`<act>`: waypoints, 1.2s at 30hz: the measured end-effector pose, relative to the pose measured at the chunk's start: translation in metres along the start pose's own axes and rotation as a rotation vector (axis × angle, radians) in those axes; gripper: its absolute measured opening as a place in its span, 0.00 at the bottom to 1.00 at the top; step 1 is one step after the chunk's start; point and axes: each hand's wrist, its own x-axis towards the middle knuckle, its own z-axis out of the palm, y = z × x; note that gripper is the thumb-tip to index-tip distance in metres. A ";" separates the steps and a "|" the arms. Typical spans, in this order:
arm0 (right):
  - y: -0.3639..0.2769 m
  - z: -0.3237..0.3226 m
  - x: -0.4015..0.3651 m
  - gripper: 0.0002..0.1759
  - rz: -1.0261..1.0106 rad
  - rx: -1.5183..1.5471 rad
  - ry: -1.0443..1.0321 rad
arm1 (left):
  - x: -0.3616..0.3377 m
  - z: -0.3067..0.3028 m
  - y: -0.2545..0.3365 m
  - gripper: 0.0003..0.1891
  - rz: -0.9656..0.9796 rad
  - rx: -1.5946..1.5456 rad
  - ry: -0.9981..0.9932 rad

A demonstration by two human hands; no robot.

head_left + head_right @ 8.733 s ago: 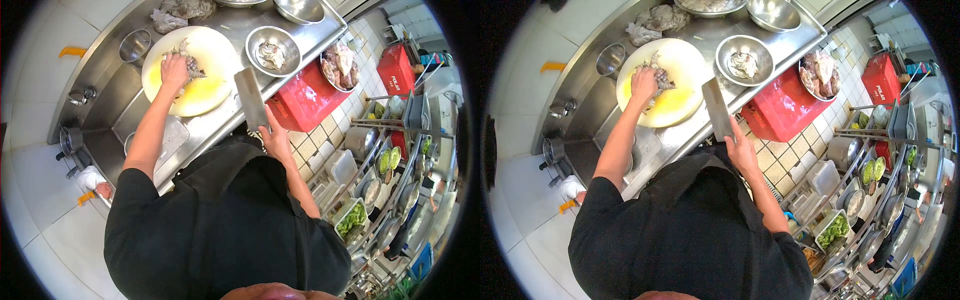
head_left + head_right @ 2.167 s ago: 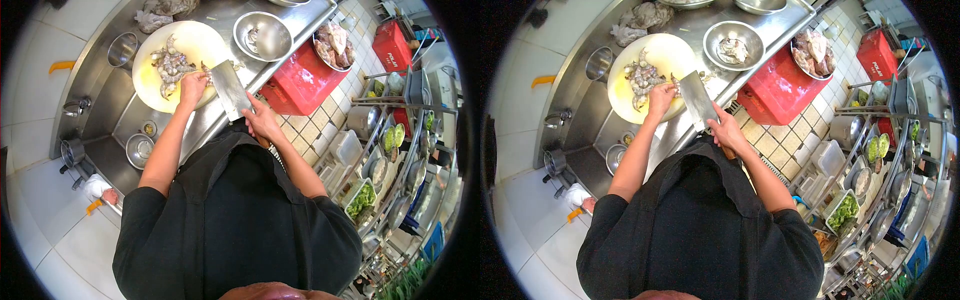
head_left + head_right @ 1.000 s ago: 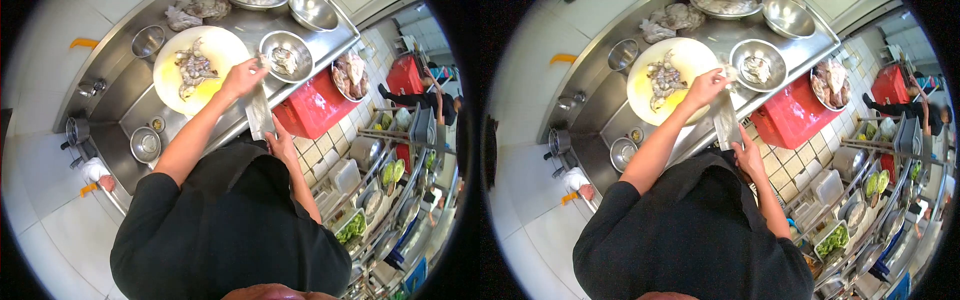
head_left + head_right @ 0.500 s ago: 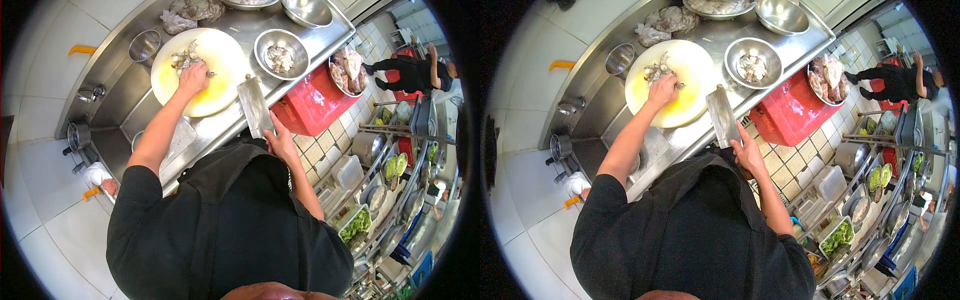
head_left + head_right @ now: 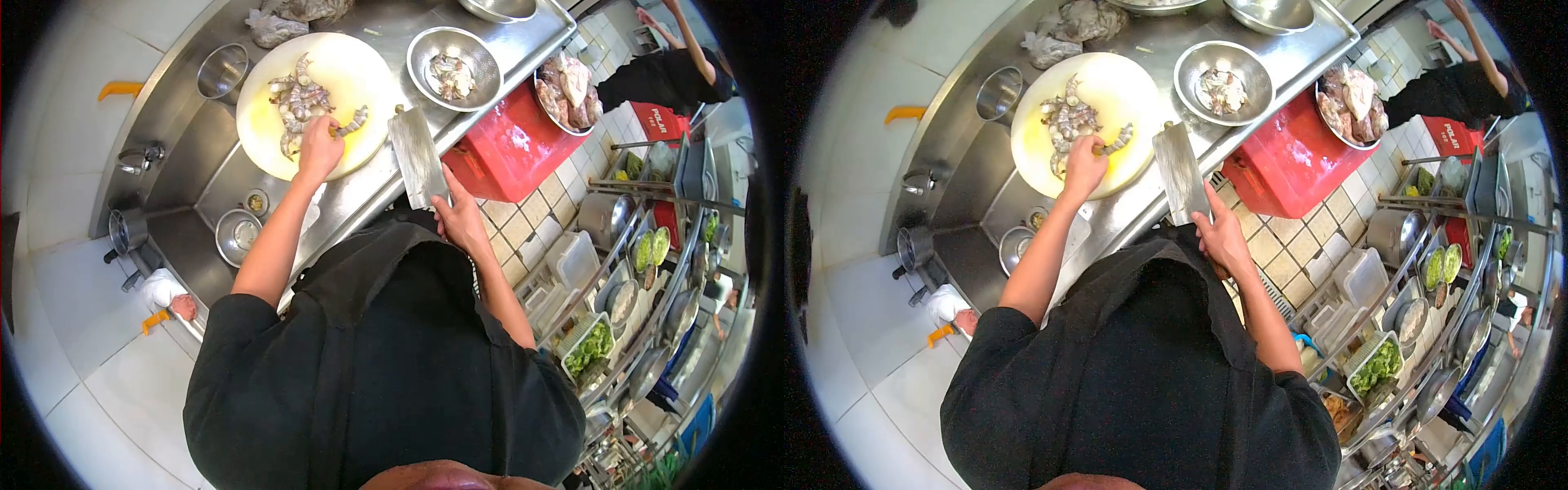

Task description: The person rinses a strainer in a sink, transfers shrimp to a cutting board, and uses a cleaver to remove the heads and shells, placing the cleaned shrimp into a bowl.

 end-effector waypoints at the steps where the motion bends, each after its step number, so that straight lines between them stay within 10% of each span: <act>1: 0.000 0.000 0.000 0.39 0.003 -0.011 0.011 | -0.002 -0.005 -0.001 0.17 0.082 0.066 0.046; 36: -0.026 0.014 0.015 0.36 -0.470 -0.752 0.134 | 0.009 0.020 0.029 0.14 0.406 -0.077 0.036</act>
